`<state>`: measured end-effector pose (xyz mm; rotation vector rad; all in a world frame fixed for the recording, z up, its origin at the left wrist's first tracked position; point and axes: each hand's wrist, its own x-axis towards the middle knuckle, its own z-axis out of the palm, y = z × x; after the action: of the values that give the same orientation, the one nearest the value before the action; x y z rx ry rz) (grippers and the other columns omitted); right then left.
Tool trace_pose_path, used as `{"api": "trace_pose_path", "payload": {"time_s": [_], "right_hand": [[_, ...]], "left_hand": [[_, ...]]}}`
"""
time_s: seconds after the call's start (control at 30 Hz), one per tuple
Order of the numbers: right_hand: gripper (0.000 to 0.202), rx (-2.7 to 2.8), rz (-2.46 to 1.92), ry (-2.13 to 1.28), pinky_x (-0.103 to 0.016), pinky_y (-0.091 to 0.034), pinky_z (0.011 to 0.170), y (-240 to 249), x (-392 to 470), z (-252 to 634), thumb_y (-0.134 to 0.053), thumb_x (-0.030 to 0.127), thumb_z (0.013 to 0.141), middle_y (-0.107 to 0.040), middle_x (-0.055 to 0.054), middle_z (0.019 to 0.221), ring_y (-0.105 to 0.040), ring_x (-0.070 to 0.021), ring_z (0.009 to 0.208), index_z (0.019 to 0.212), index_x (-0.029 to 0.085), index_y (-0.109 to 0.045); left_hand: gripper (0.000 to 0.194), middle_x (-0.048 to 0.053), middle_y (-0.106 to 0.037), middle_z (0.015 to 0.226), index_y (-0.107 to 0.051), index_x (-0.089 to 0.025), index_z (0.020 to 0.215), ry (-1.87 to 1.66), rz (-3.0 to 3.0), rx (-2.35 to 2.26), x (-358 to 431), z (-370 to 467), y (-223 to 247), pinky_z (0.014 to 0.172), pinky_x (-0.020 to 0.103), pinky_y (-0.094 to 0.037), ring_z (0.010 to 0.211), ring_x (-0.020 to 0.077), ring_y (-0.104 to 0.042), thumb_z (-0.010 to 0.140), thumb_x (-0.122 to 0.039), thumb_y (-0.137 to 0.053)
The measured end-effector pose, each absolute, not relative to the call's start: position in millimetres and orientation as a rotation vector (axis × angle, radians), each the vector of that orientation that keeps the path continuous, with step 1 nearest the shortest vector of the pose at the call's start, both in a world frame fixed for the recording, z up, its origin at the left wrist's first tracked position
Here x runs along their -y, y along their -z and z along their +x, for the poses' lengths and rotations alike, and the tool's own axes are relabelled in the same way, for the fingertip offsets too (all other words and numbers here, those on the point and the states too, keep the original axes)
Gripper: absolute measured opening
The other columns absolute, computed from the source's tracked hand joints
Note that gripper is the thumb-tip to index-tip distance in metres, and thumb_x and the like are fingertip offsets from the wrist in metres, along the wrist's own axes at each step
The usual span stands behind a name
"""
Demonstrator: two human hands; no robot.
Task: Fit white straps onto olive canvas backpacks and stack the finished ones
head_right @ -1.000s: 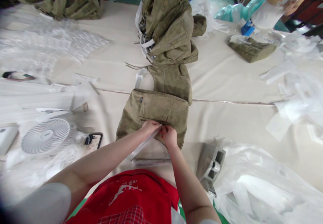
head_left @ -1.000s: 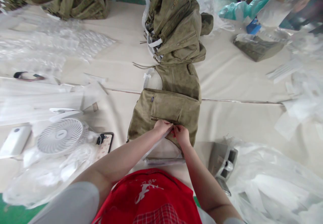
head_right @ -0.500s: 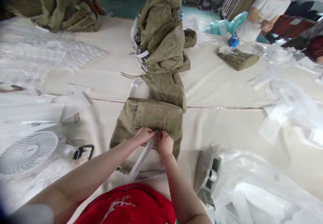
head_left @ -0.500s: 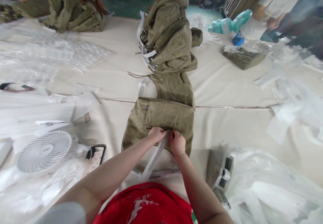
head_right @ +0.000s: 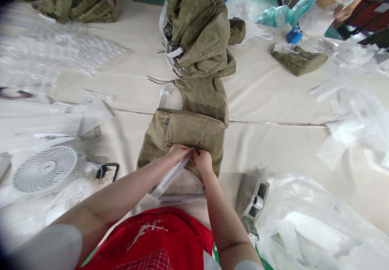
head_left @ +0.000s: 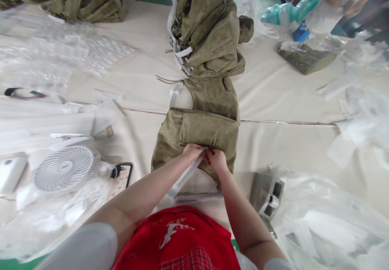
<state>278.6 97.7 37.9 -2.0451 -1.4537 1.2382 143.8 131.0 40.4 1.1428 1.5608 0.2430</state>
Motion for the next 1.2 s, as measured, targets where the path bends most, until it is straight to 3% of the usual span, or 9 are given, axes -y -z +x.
{"api": "trace_pose_path", "payload": {"time_s": [0.13,0.43,0.57,0.77,0.9,1.0,1.1,1.2], "right_hand": [[0.042,1.291,-2.01,-1.217,-0.024,-0.039,0.044,-31,-95,274,-0.048,0.044,0.088,-0.062,-0.003,0.047,-0.056,-0.015,0.041,0.059,0.02,-0.065],[0.038,1.213,-2.085,-0.905,-0.025,-0.044,0.054,-14,-81,258,-0.048,0.05,0.086,-0.067,-0.004,0.057,-0.062,-0.0176,0.052,0.075,0.02,-0.069],[0.037,1.205,-2.033,-1.006,-0.024,-0.043,0.051,-17,-83,261,-0.049,0.049,0.087,-0.069,-0.004,0.062,-0.061,-0.016,0.05,0.073,0.02,-0.067],[0.042,1.38,-2.0,-1.178,-0.023,-0.041,0.049,-25,-91,269,-0.049,0.046,0.088,-0.066,-0.004,0.055,-0.059,-0.0146,0.044,0.058,0.02,-0.062],[0.034,1.213,-1.917,-1.283,-0.023,-0.041,0.045,-21,-91,270,-0.05,0.042,0.087,-0.069,-0.005,0.062,-0.058,-0.0144,0.043,0.067,0.019,-0.064],[0.036,1.107,-1.868,-1.355,-0.023,-0.038,0.04,-17,-92,271,-0.049,0.042,0.087,-0.066,-0.004,0.057,-0.053,-0.0133,0.038,0.063,0.018,-0.062],[0.039,1.08,-1.866,-1.379,-0.023,-0.034,0.037,-13,-95,270,-0.053,0.043,0.084,-0.056,-0.002,0.043,-0.047,-0.0121,0.034,0.054,0.019,-0.059],[0.034,0.925,-1.816,-1.355,-0.022,-0.032,0.036,-5,-96,265,-0.057,0.041,0.08,-0.057,-0.001,0.046,-0.045,-0.011,0.034,0.055,0.019,-0.058]], "left_hand": [[0.031,0.004,-0.072,0.067,-0.077,-0.019,0.076,-0.192,1.253,-1.598,-134,140,-47,0.057,0.026,-0.042,0.068,0.0183,-0.064,0.08,-0.044,-0.059],[0.027,0.007,-0.075,0.087,-0.076,-0.023,0.087,-0.118,1.59,-1.728,-125,145,-52,0.066,0.026,-0.043,0.078,0.02,-0.066,0.084,-0.034,-0.052],[0.029,0.008,-0.075,0.088,-0.076,-0.024,0.087,-0.148,1.744,-1.63,-125,135,-53,0.068,0.027,-0.042,0.08,0.0204,-0.065,0.085,-0.036,-0.05],[0.034,0.009,-0.072,0.074,-0.074,-0.02,0.067,-0.074,1.526,-1.61,-132,127,-48,0.066,0.028,-0.04,0.076,0.0226,-0.065,0.082,-0.045,-0.055],[0.029,0.005,-0.073,0.078,-0.075,-0.02,0.08,-0.165,1.376,-1.622,-130,138,-42,0.061,0.025,-0.04,0.074,0.0181,-0.065,0.085,-0.037,-0.052],[0.029,0.006,-0.073,0.079,-0.074,-0.016,0.087,-0.209,1.286,-1.66,-128,146,-37,0.057,0.025,-0.04,0.071,0.0172,-0.064,0.087,-0.033,-0.05],[0.029,0.007,-0.073,0.076,-0.073,-0.014,0.085,-0.247,1.26,-1.661,-128,147,-36,0.057,0.025,-0.04,0.068,0.0166,-0.064,0.087,-0.031,-0.05],[0.027,0.006,-0.073,0.075,-0.073,-0.016,0.08,-0.287,1.306,-1.64,-128,143,-39,0.061,0.024,-0.042,0.071,0.0162,-0.064,0.086,-0.03,-0.052]]}}
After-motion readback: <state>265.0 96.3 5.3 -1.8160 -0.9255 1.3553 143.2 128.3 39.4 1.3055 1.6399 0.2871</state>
